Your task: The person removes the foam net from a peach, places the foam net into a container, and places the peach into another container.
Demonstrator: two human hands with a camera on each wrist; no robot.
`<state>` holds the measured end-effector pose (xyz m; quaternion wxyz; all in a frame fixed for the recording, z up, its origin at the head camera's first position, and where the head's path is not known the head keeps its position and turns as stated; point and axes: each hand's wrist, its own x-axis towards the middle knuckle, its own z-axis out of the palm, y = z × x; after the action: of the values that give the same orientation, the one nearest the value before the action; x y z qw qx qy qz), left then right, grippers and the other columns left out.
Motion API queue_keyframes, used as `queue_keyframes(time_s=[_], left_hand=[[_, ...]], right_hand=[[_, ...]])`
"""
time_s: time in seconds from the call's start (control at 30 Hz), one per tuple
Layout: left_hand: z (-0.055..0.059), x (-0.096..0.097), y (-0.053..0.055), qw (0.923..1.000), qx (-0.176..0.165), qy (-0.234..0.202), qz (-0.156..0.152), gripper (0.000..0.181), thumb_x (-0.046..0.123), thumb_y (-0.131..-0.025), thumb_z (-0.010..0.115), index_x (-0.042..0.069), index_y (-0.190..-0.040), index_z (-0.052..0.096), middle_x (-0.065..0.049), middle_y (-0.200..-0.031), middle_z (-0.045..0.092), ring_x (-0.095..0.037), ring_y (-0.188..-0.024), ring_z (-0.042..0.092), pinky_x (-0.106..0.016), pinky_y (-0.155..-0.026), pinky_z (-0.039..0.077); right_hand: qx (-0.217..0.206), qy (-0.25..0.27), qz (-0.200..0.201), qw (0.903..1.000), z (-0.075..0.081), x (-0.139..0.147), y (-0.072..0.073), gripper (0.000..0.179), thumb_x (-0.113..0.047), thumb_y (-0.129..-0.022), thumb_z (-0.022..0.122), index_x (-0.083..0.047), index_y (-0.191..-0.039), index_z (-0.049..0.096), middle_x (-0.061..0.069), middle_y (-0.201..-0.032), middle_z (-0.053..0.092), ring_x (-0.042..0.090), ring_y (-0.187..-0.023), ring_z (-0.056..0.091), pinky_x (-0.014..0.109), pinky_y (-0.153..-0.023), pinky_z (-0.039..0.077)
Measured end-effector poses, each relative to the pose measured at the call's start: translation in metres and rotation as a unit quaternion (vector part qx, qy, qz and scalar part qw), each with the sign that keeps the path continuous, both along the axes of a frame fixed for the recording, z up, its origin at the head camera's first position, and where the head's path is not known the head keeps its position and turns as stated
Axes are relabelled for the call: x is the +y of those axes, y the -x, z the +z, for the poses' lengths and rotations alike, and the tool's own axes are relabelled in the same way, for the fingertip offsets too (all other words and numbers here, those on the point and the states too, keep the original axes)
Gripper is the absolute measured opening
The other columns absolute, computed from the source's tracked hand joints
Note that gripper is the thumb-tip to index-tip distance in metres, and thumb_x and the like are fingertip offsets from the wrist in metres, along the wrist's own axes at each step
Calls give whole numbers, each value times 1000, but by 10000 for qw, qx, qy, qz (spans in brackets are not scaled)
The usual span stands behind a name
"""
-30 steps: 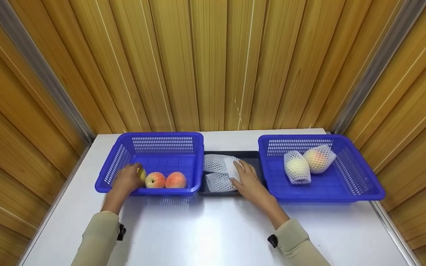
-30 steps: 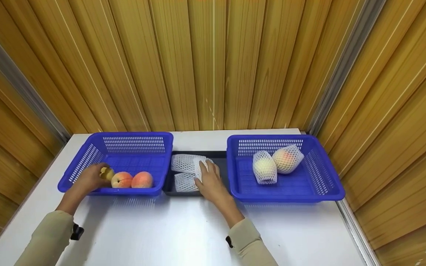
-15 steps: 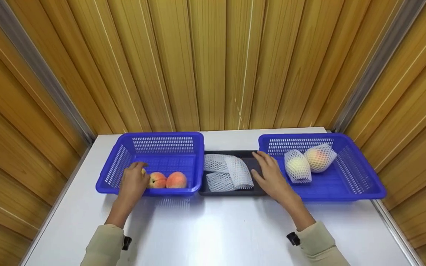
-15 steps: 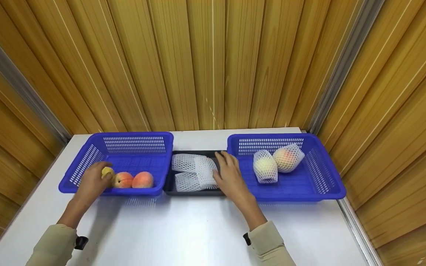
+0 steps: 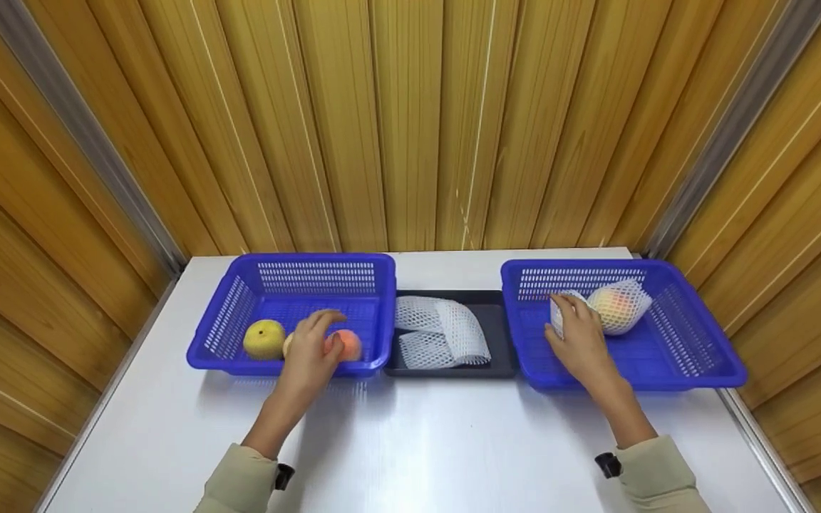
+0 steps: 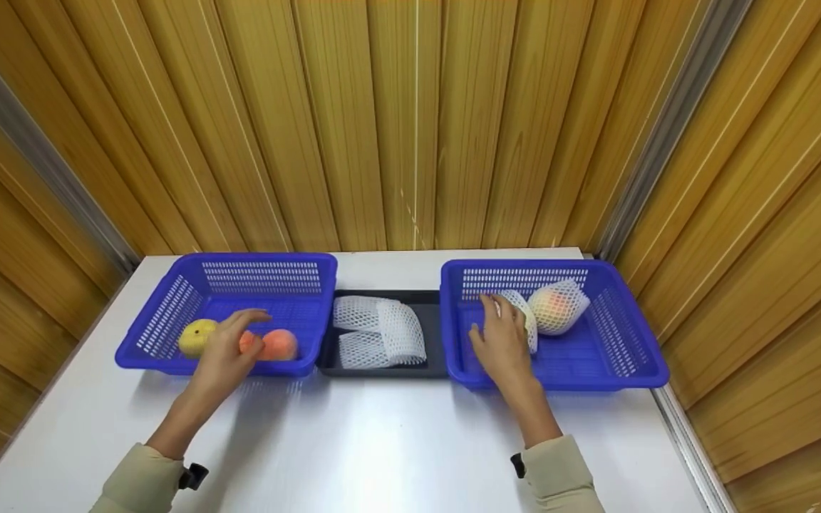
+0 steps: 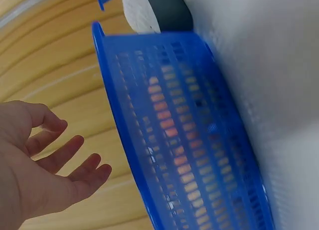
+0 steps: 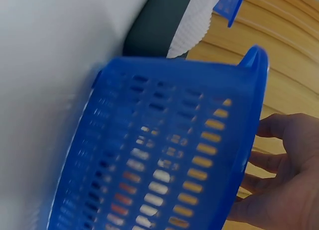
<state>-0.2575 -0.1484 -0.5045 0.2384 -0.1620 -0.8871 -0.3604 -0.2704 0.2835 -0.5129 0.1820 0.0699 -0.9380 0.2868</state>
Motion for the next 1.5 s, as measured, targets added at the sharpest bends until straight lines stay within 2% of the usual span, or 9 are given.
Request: queue_keyframes(time_s=[0.23,0.47,0.7,0.87,1.0,1.13,1.23,1.37,1.5], left_hand=[[-5,35,-8,9991,128,26,-404,31,-7,-85,64,4,-114,69,-11,-123,66,-36,-117,60,-51,-101,49],[-9,72,-11,9960,-42,-369,-808,29,-4,-89,65,3,-116,69,-11,-125,66,-29,-121,60,-45,-104,48],[-15,106,-7,9861,95,-919,-1379,29,-8,-86,64,0,-114,67,-11,-120,67,-27,-118,62,-41,-104,49],[-27,128,-12,9837,-105,-764,-1626,28,-6,-87,65,1,-115,66,-9,-117,68,-24,-116,63,-36,-104,50],[-37,146,-16,9806,-242,-601,-1848,27,-4,-89,66,3,-115,66,-7,-117,68,-22,-114,63,-34,-102,51],[-42,165,-19,9754,-542,-600,-2051,26,-1,-92,65,4,-117,66,-7,-120,67,-21,-114,63,-32,-100,52],[-43,181,-16,9680,-928,-731,-2216,25,3,-95,64,3,-121,65,-8,-123,65,-23,-113,63,-31,-98,53],[-45,201,-12,9503,-1800,-1196,-2241,30,11,-98,66,3,-127,61,-8,-125,62,-29,-111,63,-37,-96,55],[-51,219,-12,9348,-2416,-1644,-2019,39,19,-99,68,3,-132,57,-8,-127,59,-20,-104,63,-38,-92,56]], right_hand=[[-527,-122,-453,9975,-1,24,2,56,-8,-95,64,11,-143,44,38,-142,40,59,-129,33,66,-109,28],[-1177,-245,-847,9891,-3,44,11,65,-13,-94,65,16,-144,35,46,-138,36,62,-128,33,69,-107,26],[-1414,-465,-414,9880,-11,59,24,74,-15,-90,71,19,-144,32,50,-133,37,65,-124,39,71,-106,30],[-1463,-593,-44,9875,-18,60,28,78,-14,-89,73,18,-146,29,50,-136,37,64,-126,40,71,-107,32],[-963,-601,282,9931,-24,58,30,63,-11,-85,76,16,-133,48,45,-127,47,64,-114,48,71,-98,40],[178,-673,1212,9902,-27,54,37,33,-6,-79,78,6,-108,65,29,-112,58,53,-97,57,62,-86,47],[489,-688,1566,9840,-24,49,40,29,3,-79,77,3,-106,68,23,-106,63,47,-95,60,58,-83,48],[-249,-635,1093,9917,-14,41,38,43,3,-79,80,6,-119,64,30,-114,59,50,-104,56,62,-89,46],[-971,-734,554,9910,-14,37,33,50,-10,-80,85,6,-121,62,35,-123,52,57,-114,46,66,-98,37]])
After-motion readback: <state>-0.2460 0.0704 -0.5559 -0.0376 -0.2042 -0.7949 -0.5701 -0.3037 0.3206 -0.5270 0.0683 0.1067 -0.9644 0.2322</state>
